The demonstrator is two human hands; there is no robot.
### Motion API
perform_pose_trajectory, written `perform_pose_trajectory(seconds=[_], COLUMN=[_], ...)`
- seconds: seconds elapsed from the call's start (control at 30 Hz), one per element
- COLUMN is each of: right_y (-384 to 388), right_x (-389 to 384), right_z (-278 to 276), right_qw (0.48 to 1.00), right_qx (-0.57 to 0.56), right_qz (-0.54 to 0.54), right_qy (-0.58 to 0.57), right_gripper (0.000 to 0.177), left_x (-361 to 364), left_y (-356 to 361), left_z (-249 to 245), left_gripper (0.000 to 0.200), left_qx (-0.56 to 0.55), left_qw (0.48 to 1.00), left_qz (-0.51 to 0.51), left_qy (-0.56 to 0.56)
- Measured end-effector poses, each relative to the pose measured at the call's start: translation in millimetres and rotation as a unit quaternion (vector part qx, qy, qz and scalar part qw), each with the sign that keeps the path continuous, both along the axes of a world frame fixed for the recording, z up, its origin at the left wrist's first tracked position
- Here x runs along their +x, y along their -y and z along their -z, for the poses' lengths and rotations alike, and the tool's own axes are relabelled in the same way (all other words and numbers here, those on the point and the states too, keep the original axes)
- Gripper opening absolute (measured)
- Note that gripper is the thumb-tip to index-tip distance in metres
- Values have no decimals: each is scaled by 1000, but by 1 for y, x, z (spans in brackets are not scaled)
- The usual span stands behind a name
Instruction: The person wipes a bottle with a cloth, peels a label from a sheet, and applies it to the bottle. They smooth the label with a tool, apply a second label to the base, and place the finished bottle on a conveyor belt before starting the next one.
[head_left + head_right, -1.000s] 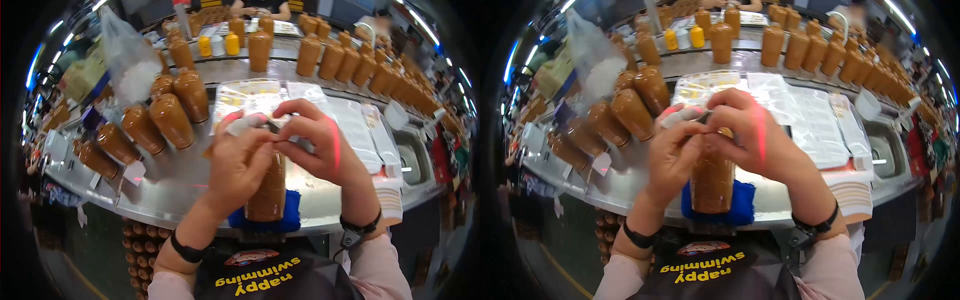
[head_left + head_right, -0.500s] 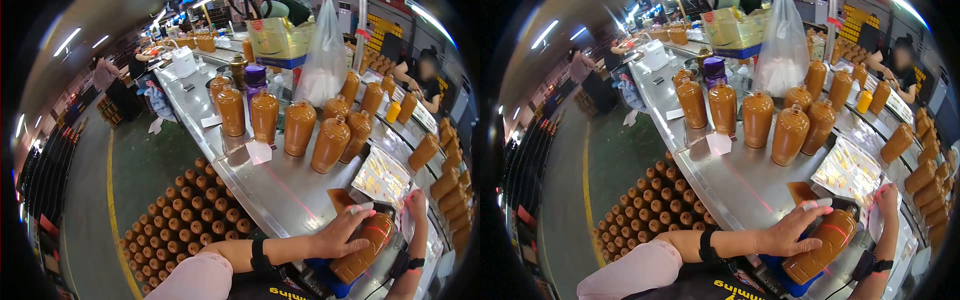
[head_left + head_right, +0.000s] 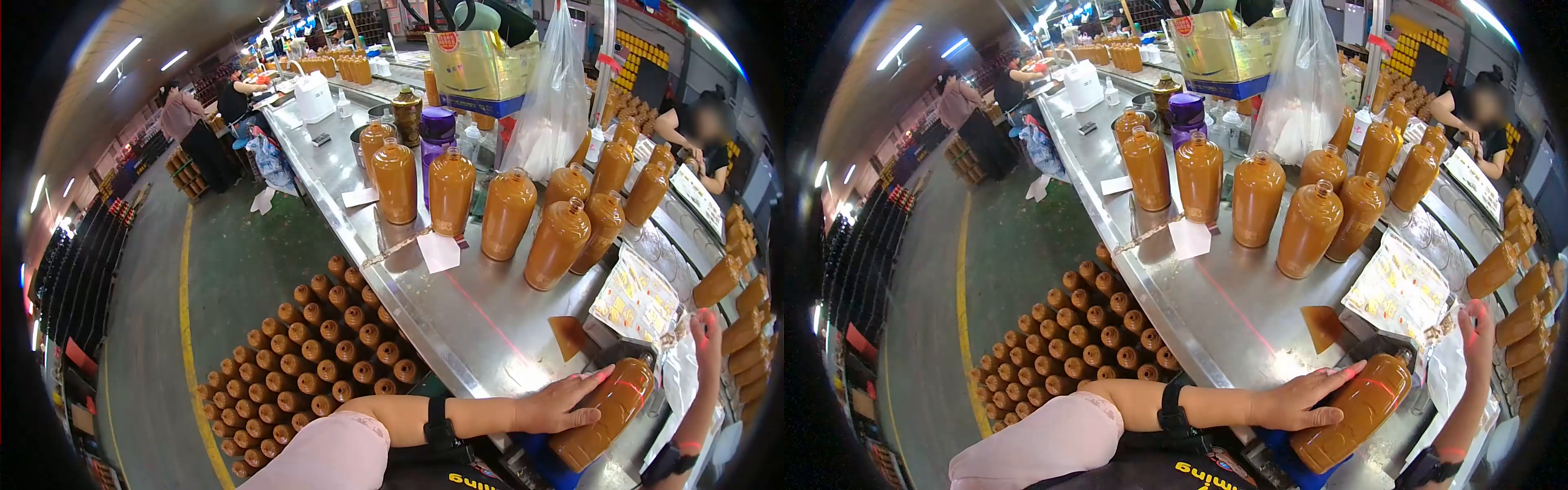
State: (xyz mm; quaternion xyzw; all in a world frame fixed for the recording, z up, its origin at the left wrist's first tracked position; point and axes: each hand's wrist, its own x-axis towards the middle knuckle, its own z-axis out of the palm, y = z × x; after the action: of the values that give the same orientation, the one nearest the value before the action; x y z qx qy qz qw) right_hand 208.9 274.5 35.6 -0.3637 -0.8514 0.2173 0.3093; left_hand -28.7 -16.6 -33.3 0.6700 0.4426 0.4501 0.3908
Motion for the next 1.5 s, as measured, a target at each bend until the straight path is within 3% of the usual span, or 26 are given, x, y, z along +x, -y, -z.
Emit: perform_pose_trajectory(seconds=[0.07,0.1,0.17,0.27,0.4,0.43,0.5,0.63,0.87,1.17,1.27,1.37,1.5], right_y=[-36,-63,-49,-41,27,46,93,168,226,243,230,235,241], right_x=[10,24,16,13,3,2,1,0,10,8,1,5,9], right_z=[40,70,84,79,8,-4,-24,-58,-66,-88,-65,-72,-95], right_qw=[997,977,957,965,972,976,975,992,994,990,992,994,987], right_qx=[64,169,147,209,216,207,203,123,101,52,78,65,57], right_qz=[0,-67,72,46,12,15,59,18,-25,-94,-72,-73,-120], right_qy=[41,112,240,149,93,72,62,11,-27,-86,-69,-58,-88], right_gripper=[13,13,13,15,11,12,13,12,17,17,17,13,16], left_x=[1,0,-4,-6,-4,-1,0,-3,21,19,13,8,11], left_y=[0,2,5,12,18,21,27,49,48,53,48,40,23], left_z=[0,-2,-6,-7,-3,-2,4,-20,-18,-22,-25,-25,-32], left_gripper=[96,96,95,94,94,94,96,112,111,108,107,105,93], left_qx=[0,-10,-34,-50,-12,-10,111,121,122,196,160,60,24], left_qw=[1000,1000,999,997,997,996,989,970,971,935,970,997,992], left_qz=[1,4,11,15,-18,-17,-42,8,-31,-58,-15,31,-7], left_qy=[0,-5,-24,-51,-78,-84,-92,-213,-203,-290,-183,39,125])
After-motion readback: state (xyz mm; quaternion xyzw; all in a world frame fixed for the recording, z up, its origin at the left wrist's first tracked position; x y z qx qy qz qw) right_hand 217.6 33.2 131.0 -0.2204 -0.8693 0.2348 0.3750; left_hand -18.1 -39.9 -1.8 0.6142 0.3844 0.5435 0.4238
